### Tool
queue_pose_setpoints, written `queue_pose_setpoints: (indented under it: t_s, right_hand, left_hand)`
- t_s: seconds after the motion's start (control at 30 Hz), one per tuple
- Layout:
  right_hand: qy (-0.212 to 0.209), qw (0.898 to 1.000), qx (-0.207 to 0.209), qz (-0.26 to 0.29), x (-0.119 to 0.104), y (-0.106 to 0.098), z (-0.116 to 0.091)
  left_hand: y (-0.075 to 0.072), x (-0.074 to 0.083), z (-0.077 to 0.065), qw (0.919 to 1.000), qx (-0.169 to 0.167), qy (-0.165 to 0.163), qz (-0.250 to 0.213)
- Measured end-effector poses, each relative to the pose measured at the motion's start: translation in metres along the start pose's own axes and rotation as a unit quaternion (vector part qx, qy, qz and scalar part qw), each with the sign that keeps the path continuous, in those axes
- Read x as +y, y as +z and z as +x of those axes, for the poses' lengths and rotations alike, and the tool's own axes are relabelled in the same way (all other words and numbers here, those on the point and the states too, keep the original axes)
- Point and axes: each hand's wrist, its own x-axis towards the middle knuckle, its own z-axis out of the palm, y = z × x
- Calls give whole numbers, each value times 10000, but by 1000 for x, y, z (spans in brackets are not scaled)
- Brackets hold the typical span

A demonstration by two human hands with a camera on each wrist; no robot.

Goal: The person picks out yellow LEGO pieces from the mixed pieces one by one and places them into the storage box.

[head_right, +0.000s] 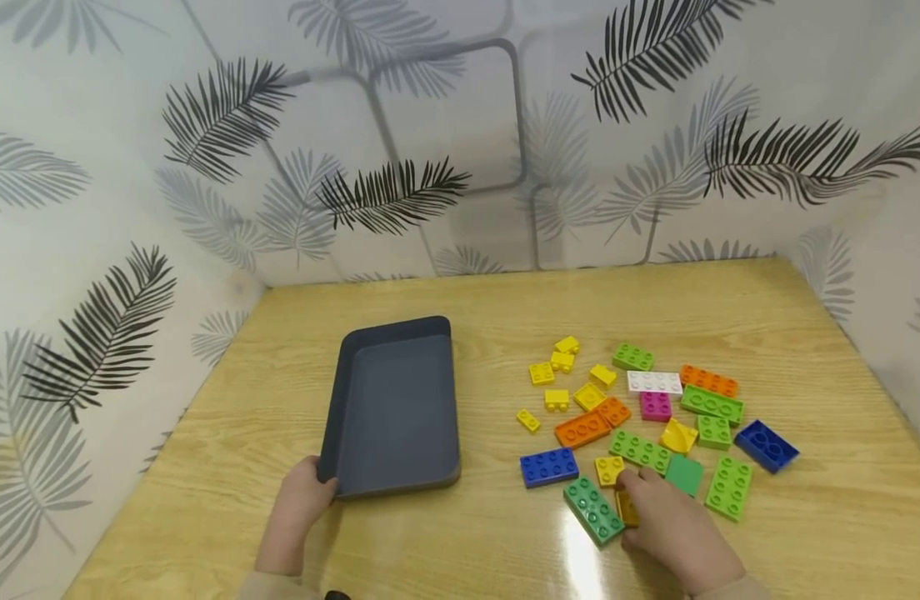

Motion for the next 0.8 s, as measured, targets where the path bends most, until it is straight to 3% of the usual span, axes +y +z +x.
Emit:
queue_pose_setpoints:
  t_s: [0.57, 0.8]
  right_hand:
    - [-64, 9993, 168, -325, 2, 3, -2]
    - [-37, 9990, 194, -397, 3, 5, -2]
  left_hand:
    - [11, 27, -13, 9992, -241, 322, 38]
    - [19, 35, -15, 9990, -375, 230, -51]
